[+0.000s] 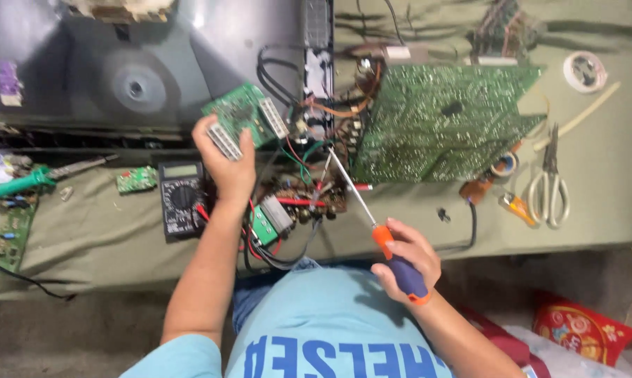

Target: The person is working on the internal components of a CRT television, adjusting and inspecting circuit boards using a screwdriver.

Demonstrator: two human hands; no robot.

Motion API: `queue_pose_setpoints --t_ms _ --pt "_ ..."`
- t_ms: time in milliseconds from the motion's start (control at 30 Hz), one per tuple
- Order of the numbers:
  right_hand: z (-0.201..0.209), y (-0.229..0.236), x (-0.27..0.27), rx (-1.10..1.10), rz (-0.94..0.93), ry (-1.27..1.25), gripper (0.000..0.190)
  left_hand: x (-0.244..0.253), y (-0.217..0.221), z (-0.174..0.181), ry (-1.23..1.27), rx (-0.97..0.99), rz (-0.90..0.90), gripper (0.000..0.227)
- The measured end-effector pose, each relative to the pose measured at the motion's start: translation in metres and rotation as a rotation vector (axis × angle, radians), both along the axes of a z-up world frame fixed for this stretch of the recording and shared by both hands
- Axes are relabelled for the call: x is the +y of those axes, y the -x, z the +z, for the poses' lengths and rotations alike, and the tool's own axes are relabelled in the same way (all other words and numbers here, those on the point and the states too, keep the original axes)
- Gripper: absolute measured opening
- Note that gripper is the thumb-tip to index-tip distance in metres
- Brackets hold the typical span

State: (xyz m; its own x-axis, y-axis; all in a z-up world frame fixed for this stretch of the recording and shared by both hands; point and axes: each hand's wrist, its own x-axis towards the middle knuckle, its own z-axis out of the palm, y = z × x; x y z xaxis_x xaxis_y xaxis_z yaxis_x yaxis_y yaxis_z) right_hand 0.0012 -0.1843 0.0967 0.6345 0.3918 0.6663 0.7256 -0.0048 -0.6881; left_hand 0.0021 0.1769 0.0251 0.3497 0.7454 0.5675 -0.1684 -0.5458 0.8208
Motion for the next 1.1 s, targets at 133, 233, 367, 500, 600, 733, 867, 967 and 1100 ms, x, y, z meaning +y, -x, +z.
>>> queue_pose_setpoints --t_ms 133,233,367,500,600,733,867,967,1100 --pt "0.017 -0.014 0.052 -0.024 0.069 0.035 0.035 0.001 -0.002 -0.015 0.027 0.039 0.028 0.057" --pt "0.017 -0.021 0.090 -0.029 0.245 0.077 0.036 0.000 -0.001 -0.007 0.024 0.050 0.070 0.059" --pt "0.036 -0.021 0.138 -0.250 0.278 0.151 0.029 -0.001 0.001 0.004 0.081 0.111 -0.007 0.050" --pt "0.033 -0.023 0.154 -0.236 0.299 0.176 0.027 0.000 0.001 -0.004 0.061 0.083 -0.032 0.053" --pt "0.027 -0.030 0.158 -0.248 0.278 0.219 0.026 0.000 0.002 -0.002 0.054 0.061 -0.055 0.050" --pt "0.023 -0.034 0.159 -0.261 0.312 0.241 0.025 0.002 0.001 -0.011 0.058 0.071 -0.046 0.052" --pt "0.015 -0.037 0.153 -0.267 0.324 0.272 0.026 0.004 0.001 -0.013 0.067 0.061 -0.050 0.055" --pt "0.009 -0.037 0.152 -0.275 0.339 0.280 0.028 0.003 0.002 -0.011 0.083 0.053 -0.075 0.055" --pt "0.007 -0.037 0.147 -0.279 0.379 0.286 0.031 0.003 0.002 -0.012 0.064 0.072 -0.033 0.054"
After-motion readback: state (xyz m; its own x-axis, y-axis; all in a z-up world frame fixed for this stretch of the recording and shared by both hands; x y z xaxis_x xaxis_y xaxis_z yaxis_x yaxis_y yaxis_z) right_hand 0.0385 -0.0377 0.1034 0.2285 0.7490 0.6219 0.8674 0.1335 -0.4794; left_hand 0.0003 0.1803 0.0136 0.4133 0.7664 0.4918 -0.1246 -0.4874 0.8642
